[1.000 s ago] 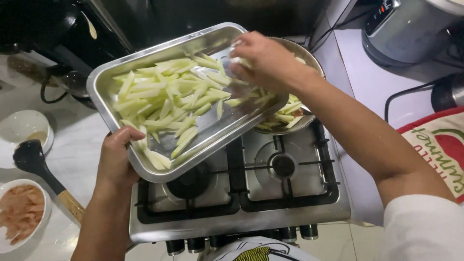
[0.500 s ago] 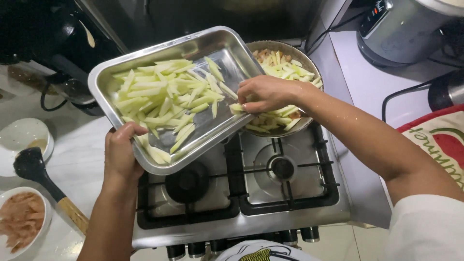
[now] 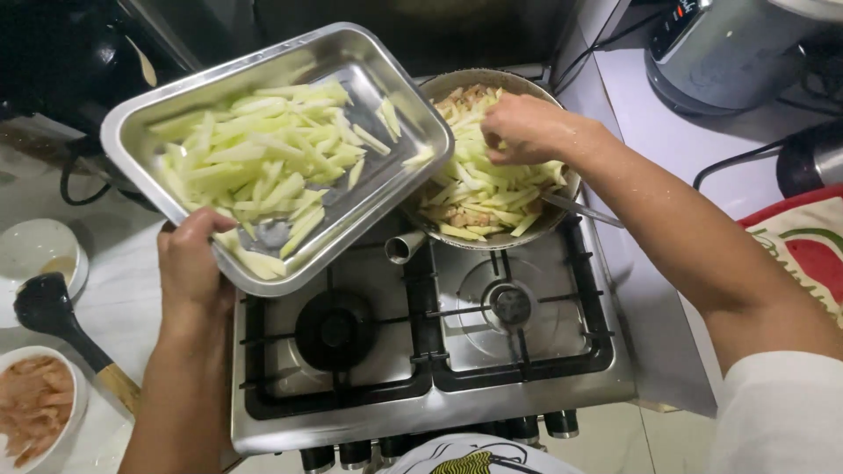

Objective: The person stirs a mixture of sliced vegetables and shrimp in a pan on a gas stove using a spoon. They then add more sliced vegetables from a metal tray into the pan and continue stirring the ingredients together.

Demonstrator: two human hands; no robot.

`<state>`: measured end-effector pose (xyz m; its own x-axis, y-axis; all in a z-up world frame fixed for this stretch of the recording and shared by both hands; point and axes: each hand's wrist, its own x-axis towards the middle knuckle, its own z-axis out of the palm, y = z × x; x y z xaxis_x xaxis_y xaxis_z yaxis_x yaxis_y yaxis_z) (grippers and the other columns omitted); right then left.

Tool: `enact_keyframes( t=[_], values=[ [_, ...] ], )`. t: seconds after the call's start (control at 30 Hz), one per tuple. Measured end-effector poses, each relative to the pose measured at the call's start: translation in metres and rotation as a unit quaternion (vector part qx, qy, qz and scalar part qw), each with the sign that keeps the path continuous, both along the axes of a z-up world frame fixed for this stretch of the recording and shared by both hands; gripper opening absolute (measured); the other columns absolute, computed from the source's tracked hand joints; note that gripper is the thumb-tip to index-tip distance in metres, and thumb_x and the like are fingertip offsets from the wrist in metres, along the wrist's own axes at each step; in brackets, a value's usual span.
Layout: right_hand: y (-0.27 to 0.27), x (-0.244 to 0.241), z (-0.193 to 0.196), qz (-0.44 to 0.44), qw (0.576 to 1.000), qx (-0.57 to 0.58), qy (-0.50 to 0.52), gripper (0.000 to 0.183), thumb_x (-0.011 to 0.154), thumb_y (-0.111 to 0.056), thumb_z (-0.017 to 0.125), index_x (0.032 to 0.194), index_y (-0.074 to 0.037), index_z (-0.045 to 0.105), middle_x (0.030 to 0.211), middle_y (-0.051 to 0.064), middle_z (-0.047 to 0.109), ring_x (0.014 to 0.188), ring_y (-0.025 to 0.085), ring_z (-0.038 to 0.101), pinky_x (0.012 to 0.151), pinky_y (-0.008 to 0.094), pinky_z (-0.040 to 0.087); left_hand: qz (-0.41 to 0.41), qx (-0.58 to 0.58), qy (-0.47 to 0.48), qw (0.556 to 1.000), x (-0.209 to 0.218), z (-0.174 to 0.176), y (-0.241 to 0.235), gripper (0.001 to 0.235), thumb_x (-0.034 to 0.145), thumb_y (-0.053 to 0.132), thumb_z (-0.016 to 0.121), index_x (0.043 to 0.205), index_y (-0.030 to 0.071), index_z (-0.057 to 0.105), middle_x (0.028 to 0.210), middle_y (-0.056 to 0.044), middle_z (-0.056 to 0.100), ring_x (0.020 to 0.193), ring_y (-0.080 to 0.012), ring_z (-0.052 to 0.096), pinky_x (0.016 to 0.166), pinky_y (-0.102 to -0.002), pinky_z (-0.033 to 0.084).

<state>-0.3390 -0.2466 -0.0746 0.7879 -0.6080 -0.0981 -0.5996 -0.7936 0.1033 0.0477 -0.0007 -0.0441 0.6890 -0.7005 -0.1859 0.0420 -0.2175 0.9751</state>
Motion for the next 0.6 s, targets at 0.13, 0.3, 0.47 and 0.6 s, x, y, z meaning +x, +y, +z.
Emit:
enact_keyframes(
  t=[0.13, 0.3, 0.47, 0.6],
  values=[
    [-0.005, -0.001, 0.002, 0.000, 0.992, -0.098, -0.079, 0.019, 0.086, -0.040, 0.077, 0.084, -0.022, 0.072, 0.094, 0.000, 0.069, 0.095, 0.026, 0.069, 0.078, 0.041, 0.058, 0.040, -0.062, 0.072, 0.995, 0.018, -0.016, 0.006, 0.032, 0.063, 0.015, 0.069, 0.089, -0.004, 0.070, 0.081, -0.019, 0.060, 0.069, -0.0252, 0.063, 0.065, -0.042, 0.058],
    [0.063, 0.075, 0.062, 0.087, 0.985, 0.031, -0.149, 0.026, 0.105, -0.032, 0.056, 0.105, -0.012, 0.073, 0.100, 0.009, 0.070, 0.089, 0.023, 0.064, 0.078, 0.039, 0.057, 0.010, -0.037, 0.270, 0.962, -0.017, 0.043, 0.015, 0.049, 0.066, 0.007, 0.050, 0.113, -0.001, 0.060, 0.115, -0.017, 0.067, 0.106, -0.0320, 0.069, 0.093, -0.040, 0.061],
    [0.088, 0.087, 0.064, 0.041, 0.988, 0.147, -0.034, 0.054, 0.106, -0.061, 0.022, 0.094, -0.018, 0.052, 0.086, 0.002, 0.058, 0.072, 0.018, 0.054, 0.063, 0.034, 0.046, 0.021, -0.077, 0.286, 0.955, -0.010, 0.021, 0.017, 0.017, 0.064, 0.004, 0.053, 0.080, 0.002, 0.060, 0.093, -0.017, 0.067, 0.089, -0.0320, 0.069, 0.082, -0.038, 0.061],
    [0.074, 0.063, 0.021, 0.134, 0.967, 0.107, -0.187, 0.041, 0.108, -0.034, 0.037, 0.089, -0.014, 0.067, 0.080, 0.005, 0.067, 0.068, 0.023, 0.061, 0.063, 0.037, 0.046, 0.011, -0.096, 0.266, 0.959, -0.003, -0.011, 0.018, 0.009, 0.063, 0.004, 0.058, 0.063, 0.012, 0.053, 0.069, -0.009, 0.058, 0.067, -0.0246, 0.061, 0.061, -0.035, 0.052]
  ],
)
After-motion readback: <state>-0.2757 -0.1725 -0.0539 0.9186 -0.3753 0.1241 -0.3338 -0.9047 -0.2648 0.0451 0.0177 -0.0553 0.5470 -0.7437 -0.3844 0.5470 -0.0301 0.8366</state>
